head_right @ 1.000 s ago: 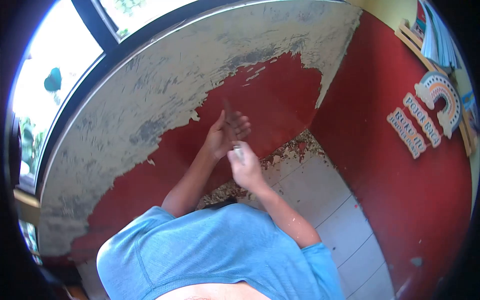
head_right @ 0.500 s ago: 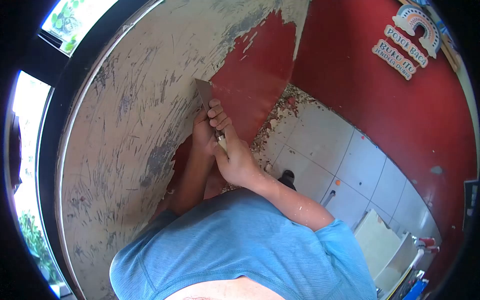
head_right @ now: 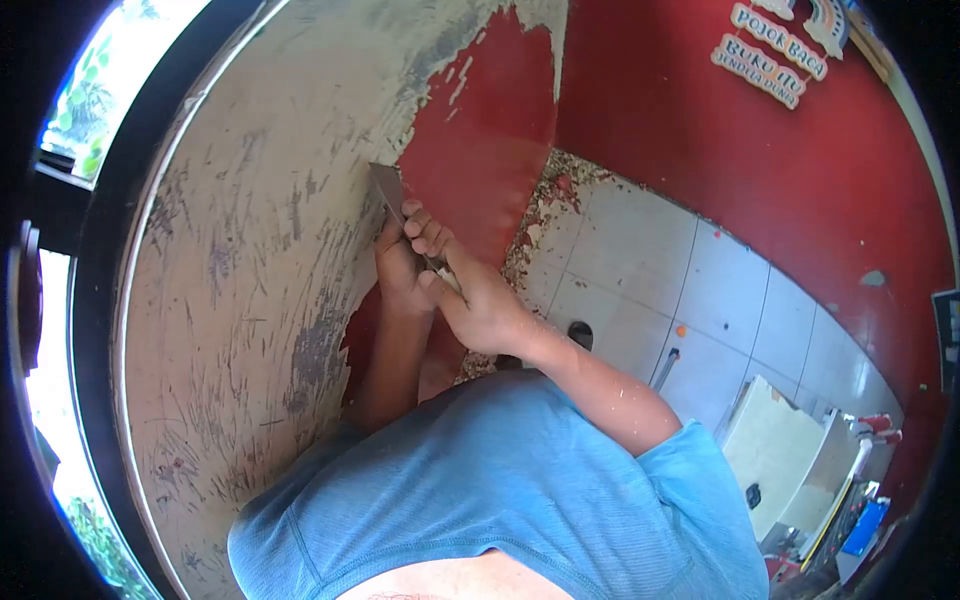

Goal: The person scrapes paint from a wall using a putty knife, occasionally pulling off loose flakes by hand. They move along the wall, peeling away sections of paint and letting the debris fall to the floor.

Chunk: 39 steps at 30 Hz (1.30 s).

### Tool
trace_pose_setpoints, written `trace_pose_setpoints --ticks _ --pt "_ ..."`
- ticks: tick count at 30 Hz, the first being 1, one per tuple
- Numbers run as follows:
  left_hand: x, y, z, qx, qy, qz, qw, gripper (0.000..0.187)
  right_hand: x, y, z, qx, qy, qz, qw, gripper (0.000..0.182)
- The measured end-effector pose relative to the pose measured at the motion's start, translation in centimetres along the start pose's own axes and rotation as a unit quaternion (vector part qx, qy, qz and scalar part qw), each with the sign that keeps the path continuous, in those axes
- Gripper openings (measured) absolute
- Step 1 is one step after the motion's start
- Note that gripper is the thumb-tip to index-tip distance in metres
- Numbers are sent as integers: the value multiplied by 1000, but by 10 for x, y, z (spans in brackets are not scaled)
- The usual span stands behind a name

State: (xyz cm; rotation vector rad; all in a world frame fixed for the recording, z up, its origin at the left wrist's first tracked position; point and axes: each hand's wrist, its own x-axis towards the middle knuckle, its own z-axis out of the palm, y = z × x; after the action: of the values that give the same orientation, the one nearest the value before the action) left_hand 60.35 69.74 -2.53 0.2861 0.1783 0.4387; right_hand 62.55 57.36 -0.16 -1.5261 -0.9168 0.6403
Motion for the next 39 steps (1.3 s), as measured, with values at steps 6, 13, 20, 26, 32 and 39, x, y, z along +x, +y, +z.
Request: trace_pose_setpoints --ticks 6,13,20,26,32,39 --pt "-3 6 -3 -8 -24 -6 1000 21 -8 -1 1 42 7 12 999 29" --pt "-3 0 -7 -31 -40 -10 999 21 1 1 -2 64 41 -23 997 27" --pt "0 -4 9 7 -24 -1 1000 24 -1 3 -6 38 28 -45 998 27" --pt "25 0 8 -43 -31 -25 998 22 14 -5 -19 83 17 -10 996 28" --pt "19 3 2 5 -49 -15 999 18 20 13 -9 38 78 -158 984 26" --pt "22 -6 18 34 -3 17 999 11 10 -6 -31 57 12 -47 997 29"
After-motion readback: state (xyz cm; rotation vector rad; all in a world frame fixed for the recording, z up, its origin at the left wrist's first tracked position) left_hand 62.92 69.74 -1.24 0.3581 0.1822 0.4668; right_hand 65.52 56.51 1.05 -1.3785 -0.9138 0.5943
